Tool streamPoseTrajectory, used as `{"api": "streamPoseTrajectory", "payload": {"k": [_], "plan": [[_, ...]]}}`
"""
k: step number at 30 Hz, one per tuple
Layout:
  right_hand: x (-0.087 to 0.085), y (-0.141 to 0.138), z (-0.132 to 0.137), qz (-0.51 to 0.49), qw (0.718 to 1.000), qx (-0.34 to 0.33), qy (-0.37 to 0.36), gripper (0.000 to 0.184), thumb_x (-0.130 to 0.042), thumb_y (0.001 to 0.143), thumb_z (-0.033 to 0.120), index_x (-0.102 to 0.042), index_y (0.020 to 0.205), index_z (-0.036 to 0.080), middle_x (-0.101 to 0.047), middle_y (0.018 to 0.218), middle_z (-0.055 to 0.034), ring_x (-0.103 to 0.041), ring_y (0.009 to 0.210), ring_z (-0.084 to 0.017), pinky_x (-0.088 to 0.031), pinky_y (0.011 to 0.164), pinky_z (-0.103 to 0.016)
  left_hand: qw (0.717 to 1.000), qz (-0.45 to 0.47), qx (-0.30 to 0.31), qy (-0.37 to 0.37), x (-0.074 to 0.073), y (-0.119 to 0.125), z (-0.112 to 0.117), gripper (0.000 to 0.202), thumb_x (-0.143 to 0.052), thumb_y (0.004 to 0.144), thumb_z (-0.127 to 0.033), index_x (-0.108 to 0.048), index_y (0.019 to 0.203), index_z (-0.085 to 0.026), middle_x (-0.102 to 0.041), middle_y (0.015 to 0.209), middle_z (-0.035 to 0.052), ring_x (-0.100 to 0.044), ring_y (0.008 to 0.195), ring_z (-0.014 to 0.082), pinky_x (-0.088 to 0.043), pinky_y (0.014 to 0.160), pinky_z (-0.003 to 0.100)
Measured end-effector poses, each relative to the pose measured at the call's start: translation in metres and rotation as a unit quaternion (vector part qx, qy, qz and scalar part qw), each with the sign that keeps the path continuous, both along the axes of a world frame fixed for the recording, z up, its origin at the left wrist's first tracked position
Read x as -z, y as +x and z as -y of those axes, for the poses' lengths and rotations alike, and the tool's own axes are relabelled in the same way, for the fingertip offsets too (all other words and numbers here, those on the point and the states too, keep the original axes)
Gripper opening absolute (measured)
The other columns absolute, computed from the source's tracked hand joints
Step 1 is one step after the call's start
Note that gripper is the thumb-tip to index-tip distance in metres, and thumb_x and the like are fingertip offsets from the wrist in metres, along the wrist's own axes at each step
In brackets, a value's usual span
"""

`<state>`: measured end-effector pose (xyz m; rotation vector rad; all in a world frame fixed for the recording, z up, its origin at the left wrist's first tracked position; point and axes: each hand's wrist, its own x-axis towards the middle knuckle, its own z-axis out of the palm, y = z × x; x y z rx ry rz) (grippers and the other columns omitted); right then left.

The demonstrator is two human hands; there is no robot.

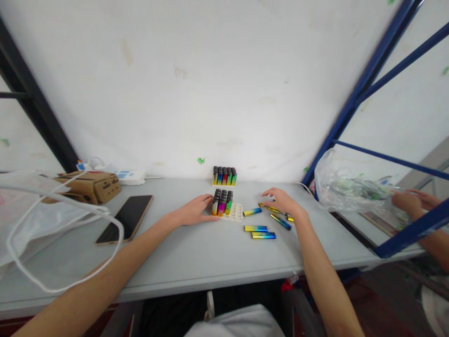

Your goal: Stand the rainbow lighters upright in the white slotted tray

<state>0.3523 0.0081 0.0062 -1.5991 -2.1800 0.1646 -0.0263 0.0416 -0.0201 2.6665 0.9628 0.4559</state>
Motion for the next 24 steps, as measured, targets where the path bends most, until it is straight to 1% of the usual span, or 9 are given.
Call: {"api": "streamPoseTrajectory", "payload": {"k": [2, 5, 8, 11, 13, 15, 18, 21, 24], "plan": [[0.002, 0.011, -0.002, 0.011, 1.0, 0.01, -0.024, 0.026, -0.08, 0.074, 0.021, -0.077, 0.1, 0.019, -0.074, 0.11, -0.0112, -0.068, 0.099, -0.027, -0.05, 0.093, -0.038, 1.0, -0.001, 0.002, 0.002, -0.001, 0.0, 0.001, 0.077, -0.058, 0.085, -0.074, -0.055, 0.134, -0.015, -0.054, 0.143, 0.0157, -0.052, 0.131, 0.033, -0.038, 0.115, 0.04], [0.008, 0.015, -0.005, 0.008, 0.998, 0.017, -0.061, 0.018, -0.078, 0.074, 0.018, -0.078, 0.091, 0.02, -0.076, 0.1, -0.0095, -0.068, 0.093, -0.027, -0.05, 0.088, -0.038, 1.0, -0.003, 0.002, 0.004, -0.002, 0.0, 0.002, 0.077, -0.058, 0.085, -0.074, -0.053, 0.136, -0.017, -0.054, 0.144, 0.0149, -0.051, 0.133, 0.032, -0.037, 0.116, 0.039], [0.014, 0.009, -0.009, 0.003, 0.999, 0.03, -0.04, 0.01, -0.075, 0.079, 0.024, -0.073, 0.086, 0.018, -0.075, 0.092, -0.0087, -0.066, 0.085, -0.024, -0.049, 0.081, -0.034, 1.0, -0.001, 0.0, -0.001, -0.003, 0.0, 0.003, 0.077, -0.058, 0.085, -0.073, -0.053, 0.136, -0.016, -0.053, 0.145, 0.0156, -0.051, 0.133, 0.0326, -0.037, 0.116, 0.04], [0.016, 0.0, -0.01, -0.033, 0.999, 0.04, 0.0, 0.018, -0.068, 0.088, 0.035, -0.067, 0.094, 0.018, -0.073, 0.086, -0.0065, -0.064, 0.077, -0.019, -0.047, 0.074, -0.03, 1.0, 0.002, 0.001, 0.0, -0.003, 0.0, 0.004, 0.076, -0.059, 0.085, -0.073, -0.054, 0.135, -0.016, -0.054, 0.144, 0.0152, -0.051, 0.133, 0.0326, -0.037, 0.116, 0.039], [0.012, -0.006, -0.008, -0.091, 0.995, 0.03, 0.014, 0.025, -0.06, 0.094, 0.042, -0.063, 0.104, 0.019, -0.07, 0.076, -0.0017, -0.061, 0.066, -0.016, -0.044, 0.068, -0.028, 1.0, 0.005, 0.002, 0.004, -0.002, 0.0, 0.003, 0.076, -0.058, 0.085, -0.074, -0.054, 0.135, -0.016, -0.055, 0.144, 0.0154, -0.052, 0.133, 0.0328, -0.037, 0.116, 0.04], [0.007, -0.014, -0.006, -0.154, 0.987, 0.023, 0.035, 0.036, -0.057, 0.094, 0.051, -0.061, 0.11, 0.019, -0.063, 0.065, 0.0037, -0.053, 0.056, -0.014, -0.041, 0.062, -0.026, 1.0, 0.007, 0.003, 0.005, 0.0, -0.001, 0.002, 0.078, -0.057, 0.085, -0.075, -0.053, 0.135, -0.016, -0.054, 0.145, 0.016, -0.051, 0.133, 0.0329, -0.037, 0.116, 0.041], [0.003, -0.03, -0.005, -0.26, 0.964, 0.021, 0.053, 0.049, -0.062, 0.087, 0.062, -0.064, 0.108, 0.018, -0.056, 0.064, 0.0046, -0.047, 0.055, -0.013, -0.037, 0.057, -0.026, 1.0, 0.008, 0.006, 0.006, 0.001, -0.001, 0.001, 0.078, -0.057, 0.086, -0.075, -0.053, 0.135, -0.015, -0.053, 0.146, 0.0165, -0.051, 0.133, 0.0328, -0.037, 0.116, 0.041], [0.005, -0.048, -0.007, -0.388, 0.922, 0.005, 0.016, 0.054, -0.065, 0.081, 0.068, -0.065, 0.093, 0.016, -0.054, 0.066, 0.0021, -0.047, 0.058, -0.013, -0.038, 0.057, -0.026, 1.0, 0.0, 0.003, 0.007, 0.001, 0.0, 0.001, 0.077, -0.057, 0.086, -0.074, -0.054, 0.136, -0.015, -0.053, 0.145, 0.017, -0.052, 0.132, 0.033, -0.038, 0.115, 0.042], [0.009, -0.064, -0.006, -0.468, 0.884, -0.017, -0.022, 0.056, -0.056, 0.084, 0.073, -0.058, 0.077, 0.018, -0.05, 0.065, 0.0017, -0.047, 0.058, -0.013, -0.042, 0.058, -0.027, 1.0, -0.002, -0.002, 0.003, 0.0, 0.0, 0.002, 0.078, -0.058, 0.086, -0.074, -0.054, 0.136, -0.014, -0.053, 0.145, 0.0179, -0.052, 0.132, 0.034, -0.039, 0.115, 0.043]]}}
